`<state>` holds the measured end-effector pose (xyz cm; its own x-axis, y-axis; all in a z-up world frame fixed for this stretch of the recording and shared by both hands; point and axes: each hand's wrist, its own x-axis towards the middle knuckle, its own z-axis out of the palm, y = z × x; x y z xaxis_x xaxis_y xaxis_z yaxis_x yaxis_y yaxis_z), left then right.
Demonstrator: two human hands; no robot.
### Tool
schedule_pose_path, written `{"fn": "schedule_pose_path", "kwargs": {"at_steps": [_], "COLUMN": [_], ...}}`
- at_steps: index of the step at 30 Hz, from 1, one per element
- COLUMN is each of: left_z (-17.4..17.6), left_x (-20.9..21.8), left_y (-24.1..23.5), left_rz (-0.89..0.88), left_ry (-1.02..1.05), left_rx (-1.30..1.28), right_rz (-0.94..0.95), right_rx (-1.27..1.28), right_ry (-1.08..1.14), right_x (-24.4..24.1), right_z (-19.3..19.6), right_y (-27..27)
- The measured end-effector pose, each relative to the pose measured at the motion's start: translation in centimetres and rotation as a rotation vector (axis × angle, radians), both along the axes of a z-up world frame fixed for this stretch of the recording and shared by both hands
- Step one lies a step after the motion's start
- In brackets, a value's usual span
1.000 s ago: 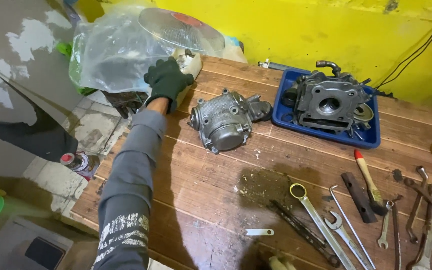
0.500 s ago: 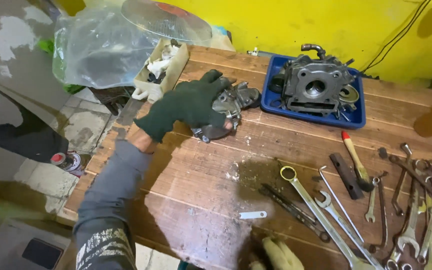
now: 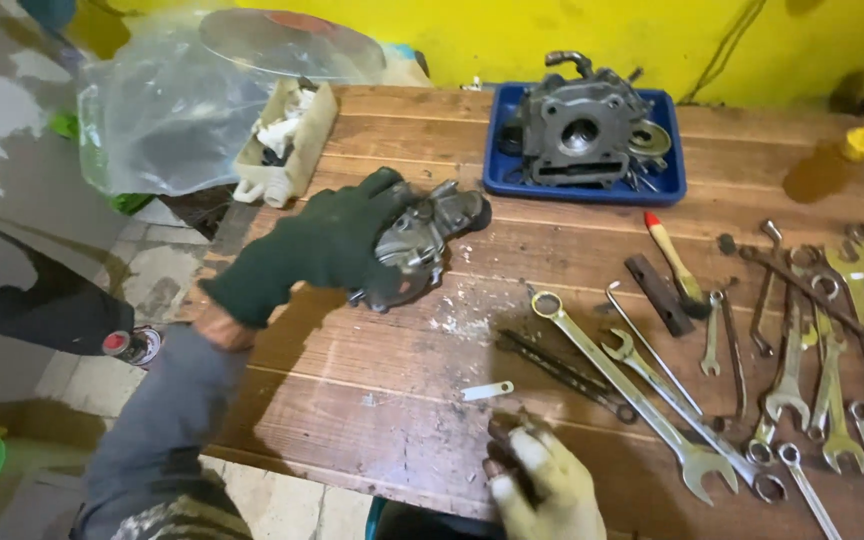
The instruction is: The person disassembles a small engine cylinder head on a wooden workbench, using a wrench to remove bolts and placing parts into a blue tray. They then pick up a second engine casing and begin removing bolts from it as well.
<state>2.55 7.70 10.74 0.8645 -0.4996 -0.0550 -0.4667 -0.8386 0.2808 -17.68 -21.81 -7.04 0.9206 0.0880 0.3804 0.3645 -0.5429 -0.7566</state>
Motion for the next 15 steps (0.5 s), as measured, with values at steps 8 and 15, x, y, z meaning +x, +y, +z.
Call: {"fn": "schedule_pose_path", "kwargs": {"at_steps": [8,15], "left_z": [-1.6,-3.0], "left_x": [-3.1,-4.6], "left_y": [1.5,0.9], "left_rz": [-0.318,-0.153], "left_ry": [0.010,-0.110], "left_rx": [-0.067,-0.154], "right_rz": [-0.421,-0.362], "right_rx": [-0.540,-0.859], "right_ry": [0.052,0.489], "right_x": [3.6,5.2], "right_z": [1.3,3.4], "right_y": [-7.0,-8.8]}}
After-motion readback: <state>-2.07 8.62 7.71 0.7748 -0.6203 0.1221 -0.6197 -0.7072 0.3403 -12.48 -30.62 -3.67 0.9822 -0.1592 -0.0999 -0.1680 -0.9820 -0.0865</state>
